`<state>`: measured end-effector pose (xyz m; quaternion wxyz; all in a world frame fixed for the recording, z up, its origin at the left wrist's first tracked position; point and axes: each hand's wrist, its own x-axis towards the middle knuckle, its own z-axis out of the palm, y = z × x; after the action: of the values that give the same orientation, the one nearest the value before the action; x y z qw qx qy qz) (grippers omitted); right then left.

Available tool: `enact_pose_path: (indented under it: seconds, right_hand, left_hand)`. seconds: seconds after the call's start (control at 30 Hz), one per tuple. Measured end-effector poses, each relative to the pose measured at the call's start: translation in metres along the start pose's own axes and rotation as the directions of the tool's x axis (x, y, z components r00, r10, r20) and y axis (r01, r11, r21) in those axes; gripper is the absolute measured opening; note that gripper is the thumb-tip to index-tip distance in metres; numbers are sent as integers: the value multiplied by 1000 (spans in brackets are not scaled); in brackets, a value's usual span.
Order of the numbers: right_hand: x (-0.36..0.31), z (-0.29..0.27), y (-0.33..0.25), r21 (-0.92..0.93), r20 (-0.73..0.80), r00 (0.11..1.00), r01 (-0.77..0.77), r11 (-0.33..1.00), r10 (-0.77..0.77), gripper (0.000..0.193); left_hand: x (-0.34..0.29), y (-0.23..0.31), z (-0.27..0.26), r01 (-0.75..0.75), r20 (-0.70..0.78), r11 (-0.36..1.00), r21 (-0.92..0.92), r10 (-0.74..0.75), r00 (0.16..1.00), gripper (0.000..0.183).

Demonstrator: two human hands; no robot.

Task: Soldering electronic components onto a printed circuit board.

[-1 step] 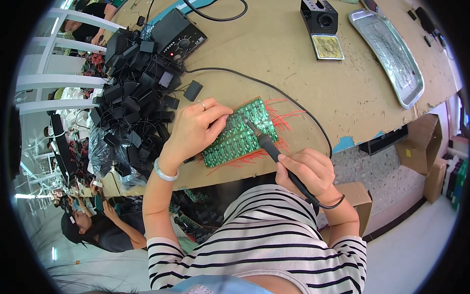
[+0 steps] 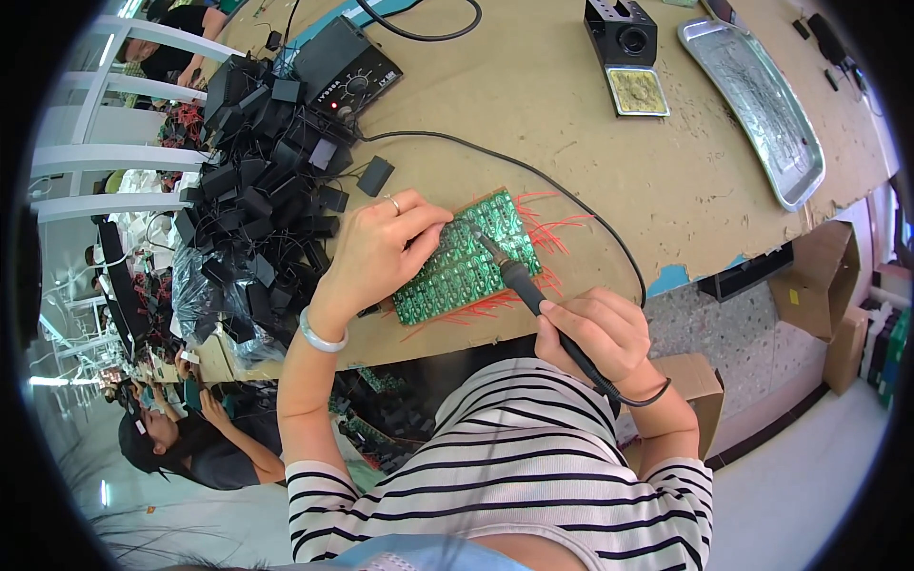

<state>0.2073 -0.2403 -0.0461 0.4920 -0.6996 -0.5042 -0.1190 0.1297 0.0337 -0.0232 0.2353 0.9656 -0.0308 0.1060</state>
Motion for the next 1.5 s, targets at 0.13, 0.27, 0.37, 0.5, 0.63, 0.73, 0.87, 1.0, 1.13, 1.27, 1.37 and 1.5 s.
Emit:
enact_pose_path:
  seconds: [0.13,0.27,0.37,0.5,0.63,0.73,0.87,1.0,1.13,1.27,1.37,1.5]
  right_hand:
    - [0,-1,-2,5,9,1000,-9,1000,9,20]
    - [2,0,-2,4,4,1000,-13,1000,13,21]
    - [2,0,-2,-12,11,1000,-6,1000,6,21]
    - [4,0,-4,-32,47,999,16,999,-15,22]
    - [-2,-8,-6,1,26,999,18,1000,-18,23]
    - [-4,-17,-4,-37,-46,999,-1,999,-1,25]
    - [-7,-21,-3,-52,-55,998,-23,998,21,25]
    - [-7,-22,-3,-51,-42,999,-8,999,6,26]
    - [-9,-24,-3,-57,-42,999,-7,998,4,25]
    - [-9,-26,-4,-67,-42,999,-16,998,14,25]
    - [-9,-29,-5,-61,-46,999,-16,998,13,26]
    - [-11,-31,-5,-54,-44,999,-28,998,26,28]
  left_hand:
    - [-2,-1,1,-17,9,999,29,17,1000,11]
    - [-1,0,1,-39,13,997,66,38,999,13]
    - [1,2,1,-50,16,996,77,49,999,12]
    - [0,1,1,-50,24,994,93,48,999,12]
    - [0,1,2,-52,15,994,94,51,999,11]
    - [1,3,0,-56,23,993,108,53,998,11]
    - [3,5,-1,-55,31,991,120,52,998,11]
    - [0,5,-1,-51,28,990,129,48,998,11]
    - [0,7,-5,-11,47,994,111,6,999,12]
    - [1,8,-10,74,55,996,47,-76,996,16]
    - [2,11,-17,240,47,915,-325,-238,970,22]
    - [-12,-6,-25,280,48,853,-440,-289,956,28]
